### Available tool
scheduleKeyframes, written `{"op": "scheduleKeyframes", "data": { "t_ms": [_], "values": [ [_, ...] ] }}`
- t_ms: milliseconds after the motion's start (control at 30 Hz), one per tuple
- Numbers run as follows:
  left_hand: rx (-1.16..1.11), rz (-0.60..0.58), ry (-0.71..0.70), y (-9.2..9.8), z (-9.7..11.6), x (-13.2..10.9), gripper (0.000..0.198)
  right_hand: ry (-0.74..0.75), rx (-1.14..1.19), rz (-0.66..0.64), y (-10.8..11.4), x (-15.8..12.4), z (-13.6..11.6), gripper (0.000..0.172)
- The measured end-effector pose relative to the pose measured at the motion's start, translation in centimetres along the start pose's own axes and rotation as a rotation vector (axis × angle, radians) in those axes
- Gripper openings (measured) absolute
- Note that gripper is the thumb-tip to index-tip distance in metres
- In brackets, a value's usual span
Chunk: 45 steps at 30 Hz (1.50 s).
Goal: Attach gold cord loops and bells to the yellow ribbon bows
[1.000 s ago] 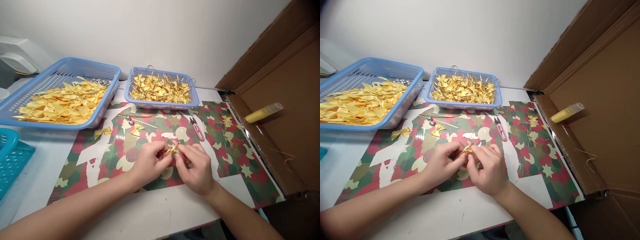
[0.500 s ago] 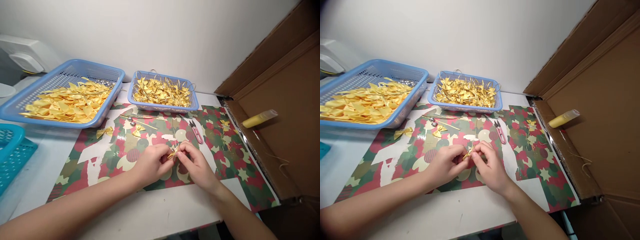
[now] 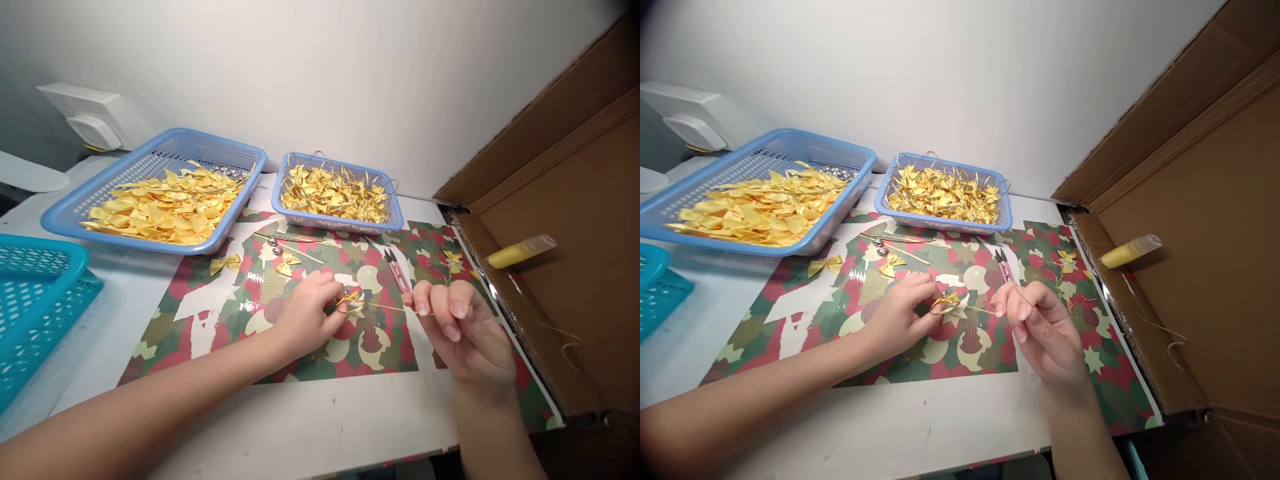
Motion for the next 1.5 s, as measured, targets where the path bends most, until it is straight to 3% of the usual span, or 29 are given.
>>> {"op": "scheduleKeyframes", "data": {
  "t_ms": [100,200,300,400,533,700,900,1133,1367,1500],
  "values": [
    [0.243,-0.020,-0.200,0.0,0.6,0.0,0.015,0.028,-0.043,0.061,0.2,0.1,-0.1,0.023],
    [0.398,-0.125,-0.466,-0.4,1.2,-0.1,0.015,0.034,-0.043,0.088,0.2,0.3,-0.2,0.025],
    [0.429,-0.173,-0.534,-0.5,1.3,-0.1,0.016,0.019,-0.020,0.101,0.1,0.4,-0.1,0.023],
    [0.375,-0.202,-0.459,-0.4,1.1,0.1,0.014,0.024,0.028,0.111,0.0,0.5,-0.1,0.021],
    [0.143,-0.304,-0.334,-0.4,0.9,0.3,0.016,0.023,0.123,0.102,-0.6,0.5,-0.4,0.019],
    [-0.110,-0.328,-0.255,-0.8,0.6,0.3,0.013,0.007,0.192,0.056,-2.3,0.5,-0.7,0.022],
    [-0.266,-0.215,-0.120,-0.4,0.1,0.6,0.014,-0.050,0.327,-0.061,-5.0,0.0,-0.3,0.025],
    [-0.433,-0.201,0.013,-0.1,-0.1,0.7,0.018,-0.071,0.633,-0.023,-5.5,-0.4,-0.1,0.017],
    [-1.019,-0.145,0.163,0.2,-0.3,1.1,0.031,-0.170,0.790,-0.130,-6.1,-0.6,1.1,0.014],
    [-1.282,-0.127,0.177,0.4,-0.8,1.4,0.026,-0.238,0.807,-0.064,-5.4,-0.4,1.9,0.015]
  ]
}}
Point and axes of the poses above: each hand's wrist, its own x-axis towards the middle knuckle, its own y-axis out of the back of the hand, z = x × y, the point moved 3 cm from there along x, towards the middle knuckle, and after that the axes turned 14 degrees about -z, right-handed, at the moved point
